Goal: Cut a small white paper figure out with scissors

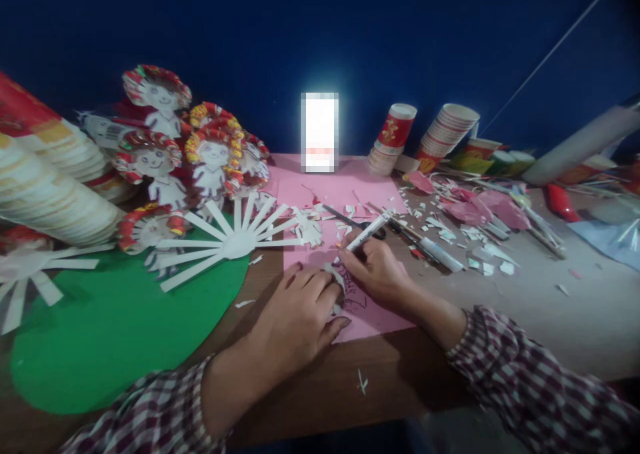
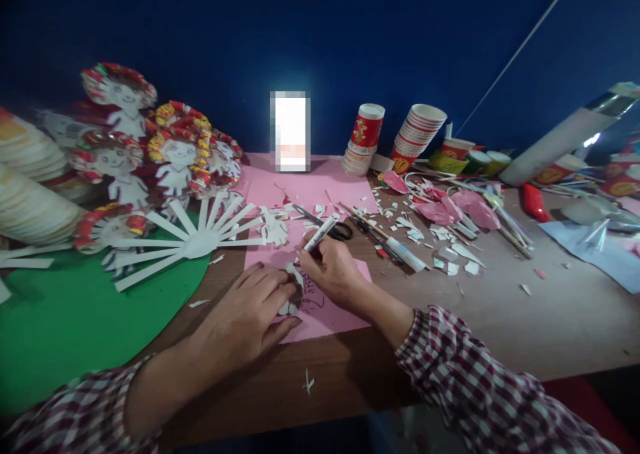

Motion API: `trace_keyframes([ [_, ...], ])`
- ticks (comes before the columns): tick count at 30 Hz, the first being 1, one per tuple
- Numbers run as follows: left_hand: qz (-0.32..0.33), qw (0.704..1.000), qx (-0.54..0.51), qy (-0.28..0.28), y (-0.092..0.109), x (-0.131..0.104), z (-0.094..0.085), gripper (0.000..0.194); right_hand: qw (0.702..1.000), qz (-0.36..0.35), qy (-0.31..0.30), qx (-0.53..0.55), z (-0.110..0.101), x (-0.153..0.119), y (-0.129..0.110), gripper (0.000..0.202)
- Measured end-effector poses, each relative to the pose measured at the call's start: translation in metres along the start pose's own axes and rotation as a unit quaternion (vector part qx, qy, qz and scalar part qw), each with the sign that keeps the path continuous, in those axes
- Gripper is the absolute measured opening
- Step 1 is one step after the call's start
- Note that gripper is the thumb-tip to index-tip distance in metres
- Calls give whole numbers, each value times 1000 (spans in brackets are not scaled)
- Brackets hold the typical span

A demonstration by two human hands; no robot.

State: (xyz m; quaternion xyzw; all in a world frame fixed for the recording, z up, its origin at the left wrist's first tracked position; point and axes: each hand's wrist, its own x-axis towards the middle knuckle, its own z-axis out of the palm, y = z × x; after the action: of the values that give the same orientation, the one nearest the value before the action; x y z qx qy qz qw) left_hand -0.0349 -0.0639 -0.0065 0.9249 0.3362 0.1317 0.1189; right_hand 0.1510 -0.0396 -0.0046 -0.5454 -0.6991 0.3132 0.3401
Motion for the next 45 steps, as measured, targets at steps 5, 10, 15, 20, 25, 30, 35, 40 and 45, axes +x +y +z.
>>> trace_keyframes([
  [5, 1, 1000, 3, -5, 0, 0, -1, 31, 1000, -12, 1, -2, 1, 0, 1, 13],
  [10, -1, 1000, 5, -10, 1, 0, -1, 31, 1000, -20, -4, -19, 0, 0, 0, 14],
  [15, 4, 1000, 6, -8, 0, 0, -1, 31, 1000, -7, 4, 16, 0, 0, 0, 14],
  [20, 3, 1000, 6, -5, 0, 0, -1, 31, 1000, -16, -8, -8, -1, 0, -2, 14],
  [25, 7, 1000, 10, -6, -1, 0, 0, 31, 1000, -24, -3, 1, -1, 0, 0, 12],
  [30, 12, 1000, 10, 2, -2, -1, 2, 33, 1000, -28, -3, -3, 0, 0, 2, 14],
  [35, 14, 1000, 7, 2, -2, -1, 1, 32, 999, -37, -21, 1, -1, 0, 3, 12],
  [40, 18, 1000, 8, 3, -3, -1, 1, 33, 999, -11, 2, 39, -1, -1, 3, 12],
  [45, 21, 1000, 14, 4, -3, -2, 2, 35, 999, -16, -5, 32, -2, 0, 0, 9],
])
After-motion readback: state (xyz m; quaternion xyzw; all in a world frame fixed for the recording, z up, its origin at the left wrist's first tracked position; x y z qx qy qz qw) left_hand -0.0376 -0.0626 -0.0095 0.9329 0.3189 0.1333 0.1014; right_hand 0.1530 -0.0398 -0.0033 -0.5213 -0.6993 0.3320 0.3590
